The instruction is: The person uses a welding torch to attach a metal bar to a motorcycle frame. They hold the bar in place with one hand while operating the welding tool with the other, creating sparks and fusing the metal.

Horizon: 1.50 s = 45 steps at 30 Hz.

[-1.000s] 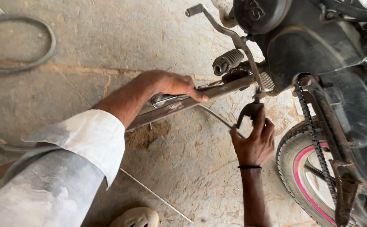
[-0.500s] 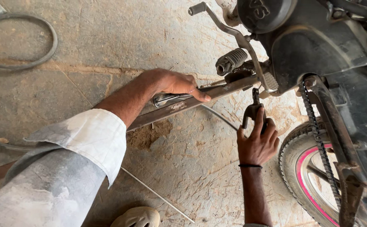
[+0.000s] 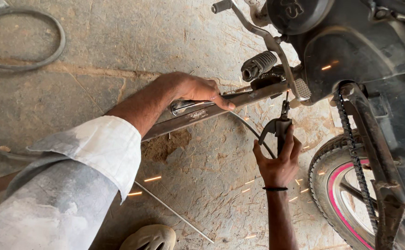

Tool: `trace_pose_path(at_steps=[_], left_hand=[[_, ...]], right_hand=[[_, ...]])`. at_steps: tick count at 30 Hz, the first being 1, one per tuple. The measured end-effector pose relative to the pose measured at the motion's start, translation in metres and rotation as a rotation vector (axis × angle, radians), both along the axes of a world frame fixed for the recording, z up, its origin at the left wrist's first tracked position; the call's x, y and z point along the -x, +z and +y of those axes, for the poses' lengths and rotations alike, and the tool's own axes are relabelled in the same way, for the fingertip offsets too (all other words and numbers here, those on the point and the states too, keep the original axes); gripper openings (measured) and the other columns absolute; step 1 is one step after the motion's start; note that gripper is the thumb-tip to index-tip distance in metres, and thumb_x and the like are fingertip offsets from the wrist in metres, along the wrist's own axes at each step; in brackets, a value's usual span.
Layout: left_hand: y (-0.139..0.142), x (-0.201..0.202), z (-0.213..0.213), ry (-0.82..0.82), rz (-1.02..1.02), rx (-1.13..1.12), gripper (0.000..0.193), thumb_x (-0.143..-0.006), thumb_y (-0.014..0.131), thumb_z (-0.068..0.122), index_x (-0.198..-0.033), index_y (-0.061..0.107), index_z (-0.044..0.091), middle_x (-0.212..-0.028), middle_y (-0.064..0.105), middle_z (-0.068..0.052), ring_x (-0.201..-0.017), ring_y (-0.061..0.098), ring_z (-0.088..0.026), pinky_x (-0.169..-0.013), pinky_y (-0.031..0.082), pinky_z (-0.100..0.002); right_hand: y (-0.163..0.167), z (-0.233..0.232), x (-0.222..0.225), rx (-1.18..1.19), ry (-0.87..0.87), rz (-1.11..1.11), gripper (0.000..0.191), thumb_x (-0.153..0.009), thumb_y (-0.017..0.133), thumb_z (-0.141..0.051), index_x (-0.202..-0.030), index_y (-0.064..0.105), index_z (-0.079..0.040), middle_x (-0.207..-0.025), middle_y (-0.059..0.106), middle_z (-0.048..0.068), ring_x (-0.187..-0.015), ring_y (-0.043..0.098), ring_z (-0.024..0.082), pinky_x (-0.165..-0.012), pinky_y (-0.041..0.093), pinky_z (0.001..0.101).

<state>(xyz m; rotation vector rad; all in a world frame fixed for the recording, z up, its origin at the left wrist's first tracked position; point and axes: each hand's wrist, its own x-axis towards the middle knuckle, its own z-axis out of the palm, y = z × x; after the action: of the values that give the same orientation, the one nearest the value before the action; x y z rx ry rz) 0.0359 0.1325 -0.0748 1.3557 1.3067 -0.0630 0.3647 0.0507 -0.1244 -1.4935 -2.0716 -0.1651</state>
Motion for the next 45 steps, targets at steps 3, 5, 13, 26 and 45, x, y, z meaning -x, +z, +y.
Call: trace_pose_path(at_steps=[3, 5, 13, 26, 45], left_hand=[[0.000, 0.000, 0.000, 0.012, -0.005, -0.016, 0.108, -0.067, 0.062, 0.083, -0.144, 0.052, 0.008, -0.158, 0.041, -0.018, -0.150, 0.033, -0.040, -0.117, 0.026, -0.074], [0.000, 0.000, 0.000, 0.009, 0.019, -0.039, 0.109, -0.068, 0.062, 0.084, -0.144, 0.051, 0.007, -0.158, 0.040, -0.018, -0.150, 0.032, -0.041, -0.117, 0.027, -0.074], [0.003, 0.001, -0.002, 0.009, 0.022, -0.006, 0.107, -0.067, 0.058, 0.084, -0.143, 0.055, 0.008, -0.157, 0.042, -0.018, -0.151, 0.031, -0.040, -0.116, 0.027, -0.075], [0.004, 0.000, -0.001, 0.012, 0.001, 0.012, 0.113, -0.066, 0.060, 0.083, -0.148, 0.048, 0.007, -0.160, 0.038, -0.019, -0.151, 0.032, -0.042, -0.117, 0.026, -0.075], [0.009, 0.002, -0.003, 0.062, 0.053, -0.034, 0.101, -0.064, 0.069, 0.078, -0.135, 0.069, 0.007, -0.143, 0.064, -0.022, -0.131, 0.061, -0.041, -0.106, 0.044, -0.058]], right_hand=[[0.001, 0.003, 0.002, 0.055, -0.024, 0.061, 0.102, -0.077, 0.092, -0.037, -0.159, 0.042, 0.001, -0.118, 0.062, 0.018, -0.096, 0.070, 0.030, -0.073, 0.064, 0.0407], [0.000, 0.009, 0.001, 0.040, -0.017, 0.084, 0.105, -0.079, 0.093, -0.037, -0.161, 0.040, 0.001, -0.120, 0.062, 0.018, -0.098, 0.070, 0.030, -0.074, 0.065, 0.0402], [-0.001, 0.019, -0.006, 0.071, -0.036, 0.060, 0.108, -0.077, 0.092, -0.035, -0.162, 0.036, 0.003, -0.116, 0.063, 0.019, -0.093, 0.070, 0.029, -0.069, 0.066, 0.0384], [-0.008, 0.022, -0.008, -0.184, -0.110, -0.405, 0.097, -0.078, 0.092, -0.045, -0.159, 0.044, -0.021, -0.125, 0.068, 0.017, -0.106, 0.071, 0.030, -0.077, 0.068, 0.0421], [0.008, 0.004, 0.010, -0.010, -0.083, -0.006, 0.102, -0.074, 0.095, -0.029, -0.161, 0.044, -0.013, -0.131, 0.060, 0.013, -0.111, 0.067, 0.034, -0.081, 0.060, 0.0464]])
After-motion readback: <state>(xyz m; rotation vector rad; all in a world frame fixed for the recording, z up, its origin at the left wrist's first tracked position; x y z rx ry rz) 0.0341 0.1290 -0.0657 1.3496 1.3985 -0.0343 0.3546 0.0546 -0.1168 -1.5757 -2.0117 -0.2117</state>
